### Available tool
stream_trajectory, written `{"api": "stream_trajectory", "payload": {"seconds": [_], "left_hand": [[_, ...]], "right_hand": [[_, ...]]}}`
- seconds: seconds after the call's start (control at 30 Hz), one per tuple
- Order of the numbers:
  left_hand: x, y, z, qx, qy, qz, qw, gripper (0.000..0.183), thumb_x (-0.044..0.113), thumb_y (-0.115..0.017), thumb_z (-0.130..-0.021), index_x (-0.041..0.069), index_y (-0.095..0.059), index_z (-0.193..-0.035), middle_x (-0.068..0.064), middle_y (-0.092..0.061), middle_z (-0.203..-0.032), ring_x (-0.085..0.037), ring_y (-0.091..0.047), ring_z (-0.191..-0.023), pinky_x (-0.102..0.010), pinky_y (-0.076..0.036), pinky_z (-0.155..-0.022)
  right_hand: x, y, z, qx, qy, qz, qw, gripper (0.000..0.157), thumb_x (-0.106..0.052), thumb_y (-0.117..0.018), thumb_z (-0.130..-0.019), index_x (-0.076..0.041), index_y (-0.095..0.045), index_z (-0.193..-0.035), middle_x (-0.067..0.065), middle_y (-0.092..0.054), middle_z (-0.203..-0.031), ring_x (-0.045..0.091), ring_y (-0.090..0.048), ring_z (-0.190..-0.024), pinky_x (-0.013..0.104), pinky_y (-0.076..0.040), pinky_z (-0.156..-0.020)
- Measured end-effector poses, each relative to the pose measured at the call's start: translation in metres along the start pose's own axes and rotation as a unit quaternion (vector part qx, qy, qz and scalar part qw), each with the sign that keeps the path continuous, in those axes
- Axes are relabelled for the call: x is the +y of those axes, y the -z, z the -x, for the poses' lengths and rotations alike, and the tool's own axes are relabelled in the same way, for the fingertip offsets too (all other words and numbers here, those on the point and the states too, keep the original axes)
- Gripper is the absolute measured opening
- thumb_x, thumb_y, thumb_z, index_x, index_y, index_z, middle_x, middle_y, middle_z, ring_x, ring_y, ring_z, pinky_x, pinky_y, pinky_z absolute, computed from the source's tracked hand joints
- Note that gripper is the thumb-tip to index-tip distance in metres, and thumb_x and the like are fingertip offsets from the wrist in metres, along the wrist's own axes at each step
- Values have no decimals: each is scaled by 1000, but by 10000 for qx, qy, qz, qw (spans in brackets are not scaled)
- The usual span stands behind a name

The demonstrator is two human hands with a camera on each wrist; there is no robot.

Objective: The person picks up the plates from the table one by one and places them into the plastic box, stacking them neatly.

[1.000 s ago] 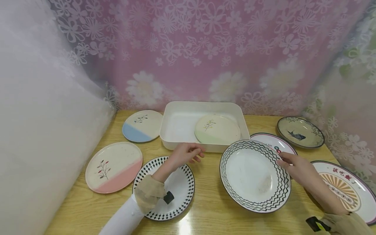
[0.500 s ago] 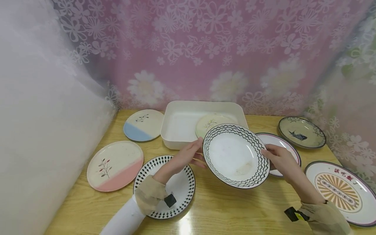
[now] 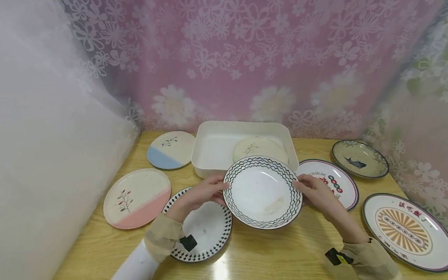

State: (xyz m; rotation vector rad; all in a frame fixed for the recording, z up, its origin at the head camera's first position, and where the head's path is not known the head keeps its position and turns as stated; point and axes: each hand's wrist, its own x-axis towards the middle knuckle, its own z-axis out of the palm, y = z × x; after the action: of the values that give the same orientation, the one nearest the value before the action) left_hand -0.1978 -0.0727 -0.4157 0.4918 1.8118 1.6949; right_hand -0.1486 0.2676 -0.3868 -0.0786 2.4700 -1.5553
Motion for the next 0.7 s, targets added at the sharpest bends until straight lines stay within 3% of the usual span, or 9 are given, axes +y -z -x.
{"api": "stream_trajectory", "payload": {"seconds": [0.3,0.53,0.7], "left_hand": [[-5,6,8,-2,239,-109,9997,39,10,-45,-108,-6,-46,-143,-24,-71,-108,-25,-74,-85,-41,-62,-80],[-5,7,12,128,65,-139,9998,44,9,-45,-107,-3,-41,-149,-27,-71,-109,-27,-75,-83,-41,-63,-77],[-2,8,15,320,-57,-46,9995,46,9,-47,-106,-3,-41,-150,-24,-70,-106,-21,-73,-76,-39,-63,-73]], "right_hand": [[6,-9,-1,-327,-103,-46,9994,42,-24,-51,-108,12,-51,-129,11,-68,-97,16,-69,-77,32,-62,-69],[14,-12,-2,-514,-75,-300,9982,41,-24,-52,-107,12,-52,-125,8,-68,-93,15,-69,-77,32,-62,-71],[13,-9,-5,-486,5,-318,9983,47,-30,-52,-108,12,-52,-128,10,-69,-95,17,-71,-80,34,-61,-73]]}}
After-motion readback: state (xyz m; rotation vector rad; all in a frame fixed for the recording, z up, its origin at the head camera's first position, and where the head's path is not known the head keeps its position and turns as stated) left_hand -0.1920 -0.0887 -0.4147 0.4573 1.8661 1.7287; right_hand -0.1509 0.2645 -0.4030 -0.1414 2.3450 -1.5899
